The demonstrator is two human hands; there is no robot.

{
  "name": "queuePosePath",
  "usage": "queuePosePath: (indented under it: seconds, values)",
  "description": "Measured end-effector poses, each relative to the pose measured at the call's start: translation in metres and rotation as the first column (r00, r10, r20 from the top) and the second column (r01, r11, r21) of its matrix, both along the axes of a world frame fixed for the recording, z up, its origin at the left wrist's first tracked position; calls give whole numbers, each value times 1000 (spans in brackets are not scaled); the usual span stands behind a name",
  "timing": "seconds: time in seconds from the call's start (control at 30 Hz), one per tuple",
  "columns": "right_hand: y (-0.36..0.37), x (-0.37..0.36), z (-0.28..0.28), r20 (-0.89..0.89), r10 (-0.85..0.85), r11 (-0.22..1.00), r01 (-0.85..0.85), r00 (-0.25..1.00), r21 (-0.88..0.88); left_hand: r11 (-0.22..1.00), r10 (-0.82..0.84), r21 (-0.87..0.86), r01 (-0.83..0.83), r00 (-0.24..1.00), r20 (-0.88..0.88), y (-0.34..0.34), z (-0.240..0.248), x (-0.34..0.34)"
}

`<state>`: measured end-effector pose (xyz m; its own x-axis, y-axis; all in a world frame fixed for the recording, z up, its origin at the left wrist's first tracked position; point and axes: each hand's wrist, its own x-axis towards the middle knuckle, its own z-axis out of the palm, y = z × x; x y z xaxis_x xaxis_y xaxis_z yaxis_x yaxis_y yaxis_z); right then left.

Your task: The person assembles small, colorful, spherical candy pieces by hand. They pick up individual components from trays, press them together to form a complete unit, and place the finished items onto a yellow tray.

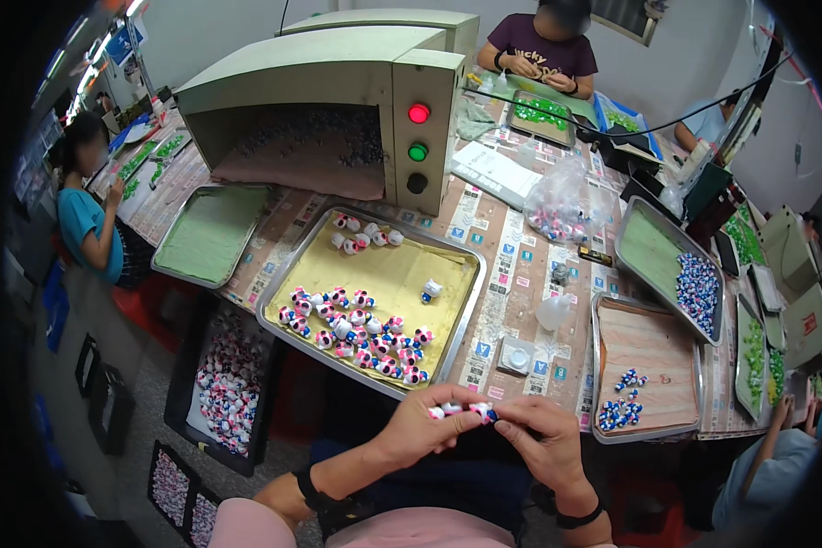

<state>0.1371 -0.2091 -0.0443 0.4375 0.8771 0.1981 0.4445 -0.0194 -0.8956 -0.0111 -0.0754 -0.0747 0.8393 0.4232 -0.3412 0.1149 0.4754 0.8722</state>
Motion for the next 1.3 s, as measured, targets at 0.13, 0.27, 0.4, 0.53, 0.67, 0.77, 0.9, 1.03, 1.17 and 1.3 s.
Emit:
queuePosePath:
  seconds: [0.13,0.27,0.4,0.53,0.67,0.77,0.9,1.03,1.17,1.3]
  values:
    - [-1,1,2,86,-85,992,76,993,97,736,183,652,-182,981,67,44,2,7]
    - [-16,19,-6,49,-170,984,167,984,66,450,177,890,-78,984,-3,73,6,13]
    - [-38,42,-10,45,-290,956,287,956,61,302,168,946,113,971,-170,75,-2,22]
    - [-70,75,-16,179,-527,850,521,831,81,238,187,971,7,981,-53,75,-11,22]
    - [-96,111,-22,330,-636,749,661,698,44,147,144,976,-159,980,138,76,-1,15]
    - [-107,130,-36,481,-592,745,667,647,20,851,156,516,-102,986,-61,54,24,10]
    - [-100,138,-46,605,-469,797,603,644,-23,993,-13,-115,21,998,65,42,19,3]
    - [-82,132,-40,588,-397,776,600,705,-195,911,-55,-407,67,998,42,24,18,3]
    - [-75,137,-40,456,-424,807,555,782,-201,868,-107,-479,129,992,73,10,0,-3]
    - [-69,116,-30,44,-439,888,441,897,-133,835,-101,-526,162,985,143,4,-14,-7]
